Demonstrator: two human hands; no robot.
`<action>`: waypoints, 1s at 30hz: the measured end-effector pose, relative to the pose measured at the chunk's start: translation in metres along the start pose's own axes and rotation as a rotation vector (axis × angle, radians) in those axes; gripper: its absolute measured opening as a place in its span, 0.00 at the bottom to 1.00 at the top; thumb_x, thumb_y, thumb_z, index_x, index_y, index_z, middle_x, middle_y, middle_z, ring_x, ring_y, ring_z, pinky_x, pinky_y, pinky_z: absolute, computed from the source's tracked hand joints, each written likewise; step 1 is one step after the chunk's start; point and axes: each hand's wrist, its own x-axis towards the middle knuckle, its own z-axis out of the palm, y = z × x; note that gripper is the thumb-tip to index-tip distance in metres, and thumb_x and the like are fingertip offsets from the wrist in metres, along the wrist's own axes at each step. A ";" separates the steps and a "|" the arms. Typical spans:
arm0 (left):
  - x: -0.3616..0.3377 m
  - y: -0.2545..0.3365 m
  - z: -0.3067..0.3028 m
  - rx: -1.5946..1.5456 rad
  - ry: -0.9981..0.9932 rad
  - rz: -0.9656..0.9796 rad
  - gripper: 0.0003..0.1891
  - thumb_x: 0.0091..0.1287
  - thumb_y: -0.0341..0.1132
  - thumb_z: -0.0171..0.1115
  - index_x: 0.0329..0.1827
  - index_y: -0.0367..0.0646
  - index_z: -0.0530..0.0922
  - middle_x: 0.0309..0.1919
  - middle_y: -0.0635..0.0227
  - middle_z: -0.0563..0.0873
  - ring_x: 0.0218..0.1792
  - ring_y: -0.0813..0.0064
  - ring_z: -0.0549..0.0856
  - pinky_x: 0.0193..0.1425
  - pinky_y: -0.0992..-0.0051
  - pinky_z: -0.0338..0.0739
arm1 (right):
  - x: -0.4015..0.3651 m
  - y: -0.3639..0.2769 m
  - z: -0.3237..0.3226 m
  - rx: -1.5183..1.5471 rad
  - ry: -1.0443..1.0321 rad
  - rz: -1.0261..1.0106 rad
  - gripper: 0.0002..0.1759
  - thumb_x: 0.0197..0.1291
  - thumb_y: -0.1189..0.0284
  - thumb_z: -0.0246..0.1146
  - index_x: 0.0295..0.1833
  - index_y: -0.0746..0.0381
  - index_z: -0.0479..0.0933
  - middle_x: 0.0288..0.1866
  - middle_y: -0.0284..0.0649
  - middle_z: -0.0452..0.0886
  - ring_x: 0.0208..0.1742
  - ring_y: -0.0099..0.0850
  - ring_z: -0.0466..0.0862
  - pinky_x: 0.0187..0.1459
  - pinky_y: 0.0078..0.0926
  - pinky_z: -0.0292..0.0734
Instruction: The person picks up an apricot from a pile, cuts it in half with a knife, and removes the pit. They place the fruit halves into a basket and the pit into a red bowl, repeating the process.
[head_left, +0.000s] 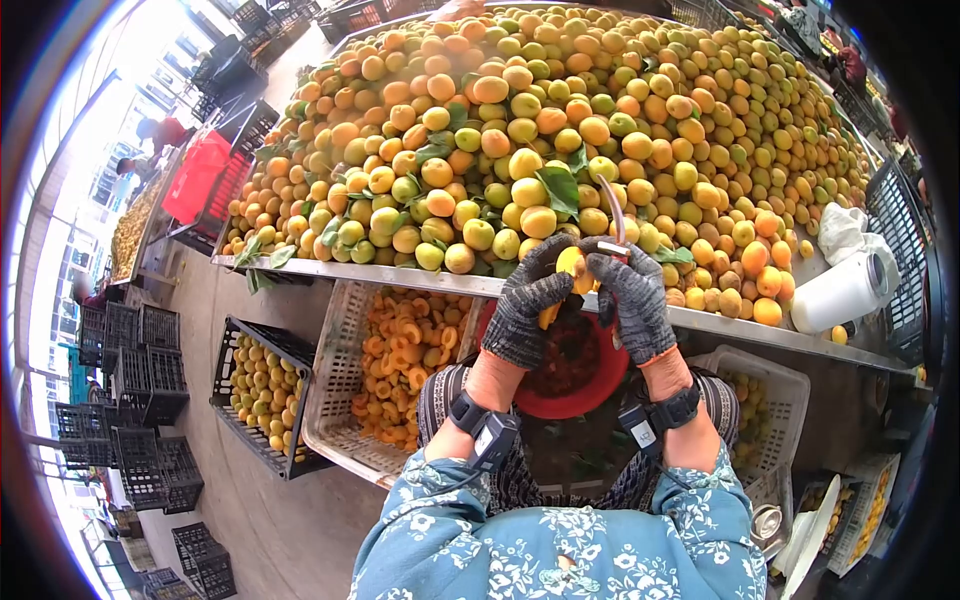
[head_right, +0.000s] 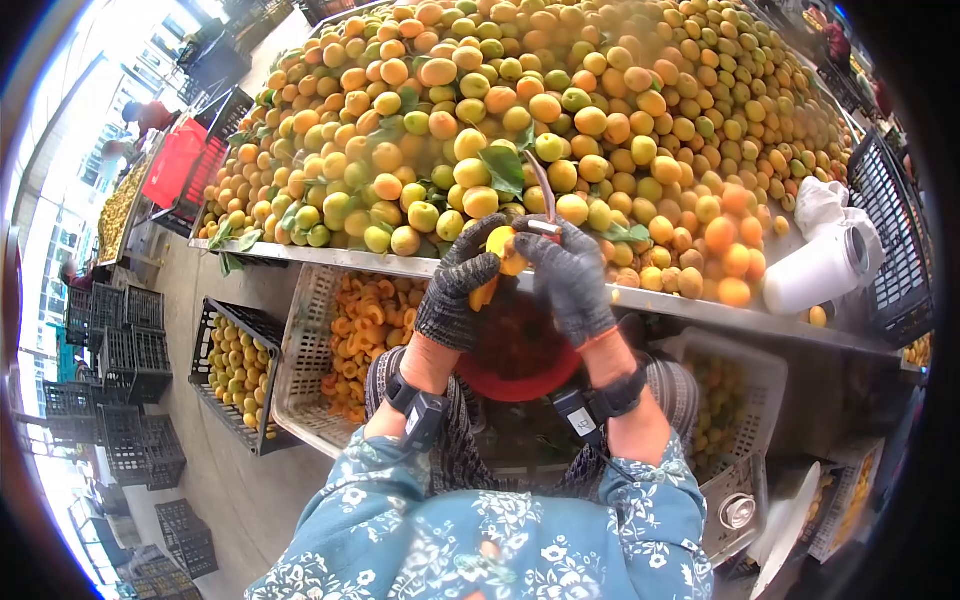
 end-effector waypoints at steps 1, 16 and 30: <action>0.000 -0.001 0.000 0.001 -0.001 -0.004 0.29 0.59 0.35 0.66 0.64 0.38 0.71 0.52 0.66 0.81 0.53 0.72 0.79 0.59 0.75 0.73 | -0.001 0.000 0.002 0.002 0.004 0.000 0.14 0.55 0.77 0.66 0.49 0.67 0.80 0.39 0.33 0.83 0.40 0.21 0.81 0.44 0.17 0.76; 0.003 -0.015 0.014 0.611 0.004 0.236 0.34 0.45 0.27 0.79 0.58 0.41 0.76 0.52 0.67 0.82 0.54 0.74 0.80 0.62 0.72 0.75 | 0.008 0.001 -0.013 -0.519 -0.040 -0.125 0.13 0.53 0.69 0.69 0.42 0.66 0.82 0.31 0.36 0.83 0.33 0.21 0.79 0.39 0.23 0.76; 0.008 -0.022 0.009 0.936 0.157 0.428 0.28 0.45 0.29 0.78 0.52 0.42 0.79 0.43 0.62 0.86 0.47 0.70 0.85 0.55 0.70 0.78 | 0.004 -0.008 -0.008 -0.906 -0.040 -0.318 0.19 0.54 0.59 0.68 0.44 0.63 0.81 0.33 0.49 0.83 0.36 0.44 0.84 0.40 0.37 0.77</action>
